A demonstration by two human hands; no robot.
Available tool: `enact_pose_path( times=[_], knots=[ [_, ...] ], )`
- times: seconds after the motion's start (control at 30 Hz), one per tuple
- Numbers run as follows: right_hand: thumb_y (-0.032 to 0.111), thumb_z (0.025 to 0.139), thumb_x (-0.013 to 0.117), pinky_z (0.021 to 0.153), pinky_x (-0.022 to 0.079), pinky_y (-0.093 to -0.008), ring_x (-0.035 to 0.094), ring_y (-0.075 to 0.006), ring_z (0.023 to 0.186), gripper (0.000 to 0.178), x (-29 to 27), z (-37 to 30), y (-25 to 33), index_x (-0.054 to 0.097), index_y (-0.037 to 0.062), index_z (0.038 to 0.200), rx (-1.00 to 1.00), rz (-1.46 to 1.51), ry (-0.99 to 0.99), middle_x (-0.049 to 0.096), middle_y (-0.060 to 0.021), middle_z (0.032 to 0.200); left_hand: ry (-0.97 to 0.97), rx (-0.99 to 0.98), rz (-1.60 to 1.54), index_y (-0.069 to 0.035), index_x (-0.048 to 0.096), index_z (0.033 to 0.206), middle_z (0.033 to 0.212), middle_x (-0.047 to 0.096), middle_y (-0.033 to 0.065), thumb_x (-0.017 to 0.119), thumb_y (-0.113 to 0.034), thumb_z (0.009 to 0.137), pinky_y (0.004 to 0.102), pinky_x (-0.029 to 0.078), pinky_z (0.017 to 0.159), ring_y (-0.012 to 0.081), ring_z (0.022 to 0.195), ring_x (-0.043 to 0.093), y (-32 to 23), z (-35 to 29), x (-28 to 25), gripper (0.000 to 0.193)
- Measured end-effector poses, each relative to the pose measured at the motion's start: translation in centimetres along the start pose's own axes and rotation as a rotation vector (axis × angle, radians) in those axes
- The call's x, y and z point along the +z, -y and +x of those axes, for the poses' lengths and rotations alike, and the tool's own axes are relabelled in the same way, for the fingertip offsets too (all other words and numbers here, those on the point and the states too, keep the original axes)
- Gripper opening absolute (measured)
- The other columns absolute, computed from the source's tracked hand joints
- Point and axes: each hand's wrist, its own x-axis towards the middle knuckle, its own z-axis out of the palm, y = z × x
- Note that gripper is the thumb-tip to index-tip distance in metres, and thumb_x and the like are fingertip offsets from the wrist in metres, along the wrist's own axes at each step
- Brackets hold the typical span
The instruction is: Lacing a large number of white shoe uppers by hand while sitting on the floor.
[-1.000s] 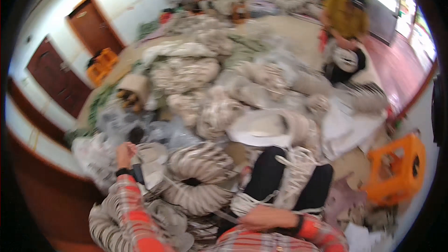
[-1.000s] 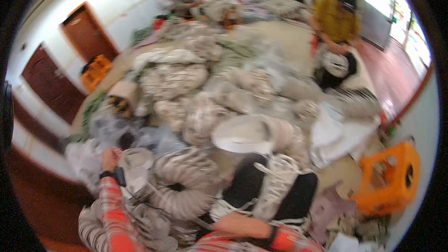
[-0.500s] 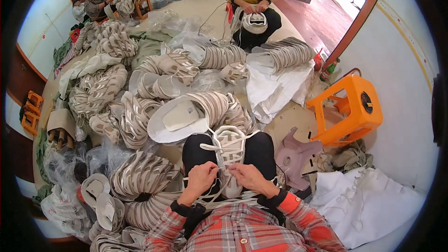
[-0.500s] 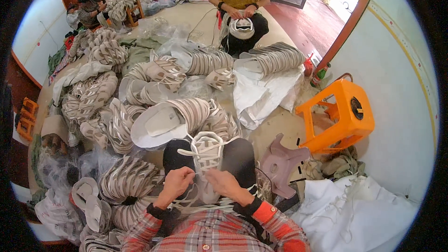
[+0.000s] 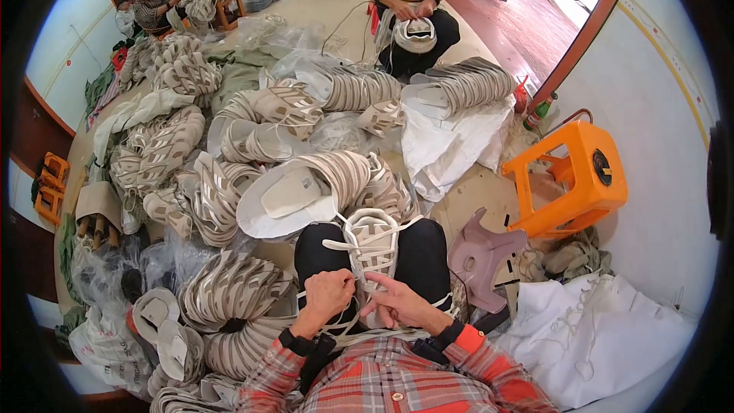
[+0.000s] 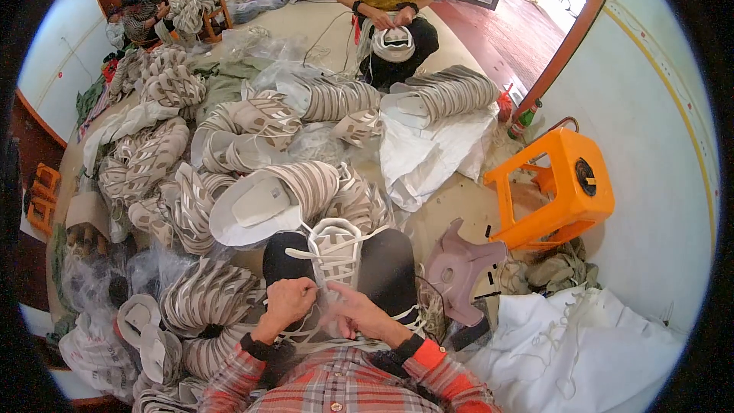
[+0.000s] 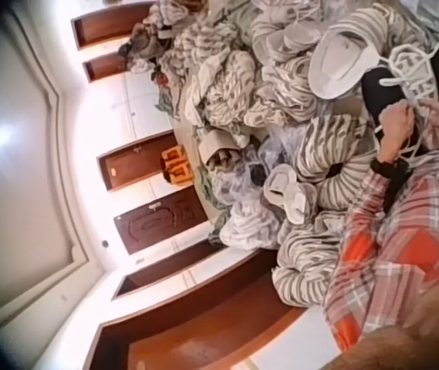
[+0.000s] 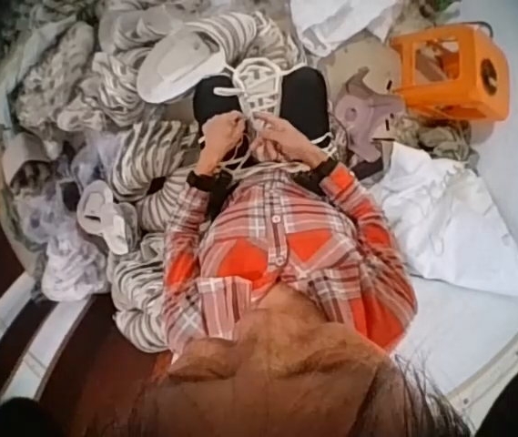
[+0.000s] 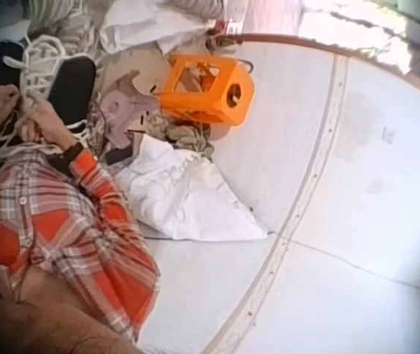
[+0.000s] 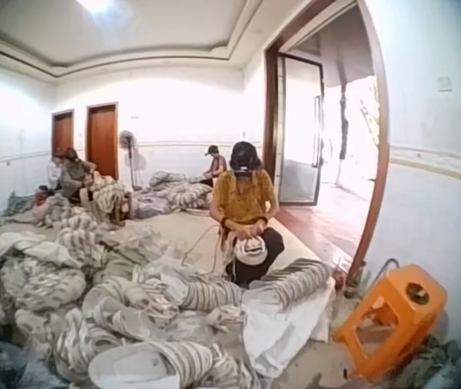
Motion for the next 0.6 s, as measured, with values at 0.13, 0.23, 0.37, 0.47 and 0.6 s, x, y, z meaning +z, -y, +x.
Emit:
enact_pose_path(
  times=[0.13, 0.23, 0.37, 0.47, 0.6],
  knots=[
    [0.017, 0.092, 0.049, 0.035, 0.039, -0.022, 0.05, -0.0117, 0.041, 0.061, 0.2, -0.7, -0.1, 0.013, 0.0125, 0.142, 0.035, 0.297, 0.055, 0.063, -0.0161, 0.082, -0.034, 0.028, 0.0, -0.012, 0.065, 0.075, 0.061, 0.061, 0.014, 0.057, -0.024, 0.077, 0.0433, 0.047, 0.054, 0.0331, 0.058, 0.061, 0.0, -0.3, 0.3, 0.015],
    [0.016, 0.091, 0.051, 0.035, 0.039, -0.0216, 0.052, -0.0112, 0.042, 0.062, -0.7, -0.5, -0.8, 0.014, 0.014, 0.142, 0.017, 0.351, 0.111, 0.062, -0.0139, 0.079, -0.037, 0.078, 0.114, -0.007, 0.059, 0.075, 0.058, 0.06, 0.0164, 0.054, -0.021, 0.078, 0.0443, 0.047, 0.052, 0.0334, 0.055, 0.061, -0.9, 0.0, 1.0, 0.016],
    [0.016, 0.088, 0.056, 0.035, 0.038, -0.0224, 0.051, -0.0105, 0.043, 0.067, -1.3, 0.5, -0.4, 0.016, 0.0157, 0.141, 0.006, 0.355, 0.117, 0.058, -0.008, 0.073, 0.007, 0.076, 0.181, -0.005, 0.054, 0.077, 0.059, 0.06, 0.0174, 0.053, -0.02, 0.079, 0.0451, 0.048, 0.052, 0.0335, 0.056, 0.062, -1.4, 1.1, 1.9, 0.015],
    [0.011, 0.089, 0.053, 0.035, 0.038, -0.0218, 0.051, -0.0101, 0.042, 0.064, -0.9, 1.9, 1.3, 0.017, 0.0144, 0.14, 0.064, 0.385, 0.065, 0.055, -0.0051, 0.064, 0.02, -0.063, 0.142, -0.005, 0.053, 0.077, 0.062, 0.061, 0.0187, 0.053, -0.018, 0.078, 0.0459, 0.049, 0.054, 0.0333, 0.058, 0.063, -1.2, 2.1, 0.9, 0.013],
    [0.007, 0.085, 0.048, 0.039, 0.033, -0.0209, 0.043, -0.0074, 0.043, 0.064, 0.9, -0.1, 1.1, 0.017, 0.0144, 0.141, -0.1, 0.236, 0.154, 0.05, -0.0018, 0.061, 0.19, -0.203, 0.128, -0.011, 0.06, 0.091, 0.086, 0.064, 0.0163, 0.055, -0.023, 0.074, 0.0477, 0.048, 0.067, 0.0334, 0.077, 0.063, -0.8, 1.4, 0.7, 0.022]
  ],
)
